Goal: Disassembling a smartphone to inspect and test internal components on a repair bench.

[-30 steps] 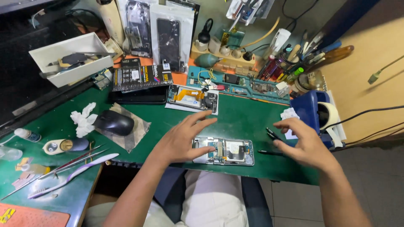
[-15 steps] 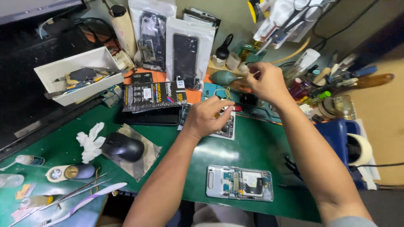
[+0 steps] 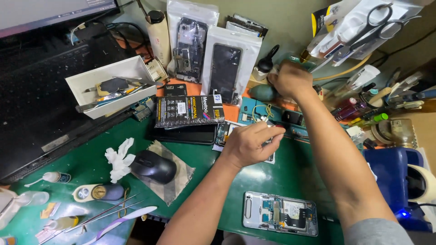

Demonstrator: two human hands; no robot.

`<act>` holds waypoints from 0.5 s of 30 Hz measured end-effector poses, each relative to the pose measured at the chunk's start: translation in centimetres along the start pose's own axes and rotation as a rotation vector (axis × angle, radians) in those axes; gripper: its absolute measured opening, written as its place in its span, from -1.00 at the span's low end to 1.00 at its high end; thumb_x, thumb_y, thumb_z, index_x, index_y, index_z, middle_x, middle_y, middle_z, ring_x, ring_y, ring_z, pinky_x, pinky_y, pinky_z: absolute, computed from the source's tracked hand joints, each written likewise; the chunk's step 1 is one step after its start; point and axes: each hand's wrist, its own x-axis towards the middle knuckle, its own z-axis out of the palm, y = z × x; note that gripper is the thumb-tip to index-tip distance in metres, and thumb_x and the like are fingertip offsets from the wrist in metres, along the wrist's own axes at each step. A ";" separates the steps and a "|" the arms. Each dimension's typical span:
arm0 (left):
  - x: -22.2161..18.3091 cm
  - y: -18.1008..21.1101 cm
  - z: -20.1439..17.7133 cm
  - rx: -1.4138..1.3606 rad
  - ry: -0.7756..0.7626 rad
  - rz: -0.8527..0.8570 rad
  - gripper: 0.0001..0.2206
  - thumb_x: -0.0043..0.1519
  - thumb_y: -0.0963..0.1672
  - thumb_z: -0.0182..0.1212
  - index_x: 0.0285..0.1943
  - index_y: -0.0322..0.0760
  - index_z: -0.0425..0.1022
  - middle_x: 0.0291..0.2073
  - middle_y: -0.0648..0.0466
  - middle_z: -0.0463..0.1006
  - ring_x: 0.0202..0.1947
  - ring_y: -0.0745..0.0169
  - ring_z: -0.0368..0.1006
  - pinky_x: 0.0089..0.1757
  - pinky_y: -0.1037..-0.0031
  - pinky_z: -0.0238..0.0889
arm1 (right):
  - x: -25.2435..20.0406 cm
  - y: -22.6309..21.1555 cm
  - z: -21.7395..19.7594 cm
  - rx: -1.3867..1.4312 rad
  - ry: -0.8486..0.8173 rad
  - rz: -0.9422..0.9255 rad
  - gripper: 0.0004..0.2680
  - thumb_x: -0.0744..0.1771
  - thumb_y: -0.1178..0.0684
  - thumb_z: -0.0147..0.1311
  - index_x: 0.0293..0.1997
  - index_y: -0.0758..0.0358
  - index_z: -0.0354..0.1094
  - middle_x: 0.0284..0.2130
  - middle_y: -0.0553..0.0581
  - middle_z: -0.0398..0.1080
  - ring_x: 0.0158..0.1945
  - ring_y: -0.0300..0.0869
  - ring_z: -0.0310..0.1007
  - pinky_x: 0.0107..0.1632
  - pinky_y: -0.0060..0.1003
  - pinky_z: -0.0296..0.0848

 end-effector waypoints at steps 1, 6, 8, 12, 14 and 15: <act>0.0 0.0 0.0 0.002 -0.002 -0.001 -0.95 0.06 -0.12 0.06 -0.37 -0.07 0.43 -0.73 0.19 0.17 -0.70 0.21 0.30 -0.60 0.55 0.20 | 0.1 -0.1 0.0 -0.034 -0.016 0.005 -0.69 0.23 -0.15 -0.15 -0.14 0.26 0.31 -0.35 0.29 0.38 -0.19 0.09 0.37 -0.22 -0.06 0.36; -0.3 -0.1 0.0 -0.002 -0.013 -0.020 -0.95 0.06 -0.12 0.06 -0.36 -0.07 0.43 -0.73 0.18 0.17 -0.70 0.21 0.30 -0.60 0.55 0.19 | -0.4 -0.8 -0.9 -0.072 -0.075 -0.026 -0.65 0.25 -0.13 -0.21 -0.04 0.37 0.20 -0.24 0.38 0.34 -0.10 0.13 0.32 -0.15 -0.01 0.31; -0.3 -0.1 -0.1 0.002 -0.018 -0.023 -0.95 0.06 -0.12 0.06 -0.37 -0.07 0.42 -0.73 0.18 0.19 -0.70 0.20 0.31 -0.59 0.54 0.20 | -0.4 -1.0 -1.2 -0.033 -0.104 -0.019 -0.64 0.24 -0.12 -0.20 -0.02 0.38 0.16 -0.23 0.40 0.32 -0.09 0.16 0.30 -0.15 0.02 0.30; -0.3 0.0 -0.3 0.012 -0.011 -0.042 -0.95 0.05 -0.11 0.06 -0.38 -0.07 0.42 -0.73 0.18 0.21 -0.68 0.21 0.32 -0.58 0.51 0.20 | -0.8 -1.3 -1.4 -0.024 -0.126 -0.010 -0.64 0.25 -0.12 -0.20 -0.02 0.40 0.16 -0.23 0.39 0.32 -0.08 0.17 0.30 -0.14 0.01 0.29; -0.3 0.1 -0.4 0.002 -0.018 -0.050 -0.95 0.05 -0.12 0.06 -0.38 -0.08 0.42 -0.73 0.16 0.23 -0.69 0.20 0.32 -0.59 0.50 0.20 | -0.9 -1.4 -1.4 -0.006 -0.130 0.000 -0.64 0.25 -0.12 -0.21 -0.02 0.38 0.16 -0.23 0.38 0.32 -0.08 0.15 0.30 -0.15 0.00 0.30; -0.4 0.0 -0.3 0.001 -0.017 -0.050 -0.95 0.05 -0.12 0.06 -0.38 -0.08 0.42 -0.73 0.16 0.23 -0.69 0.20 0.32 -0.59 0.50 0.20 | -1.1 -1.5 -1.5 -0.008 -0.129 0.001 -0.64 0.25 -0.12 -0.21 -0.02 0.38 0.16 -0.23 0.38 0.32 -0.08 0.15 0.30 -0.15 0.00 0.30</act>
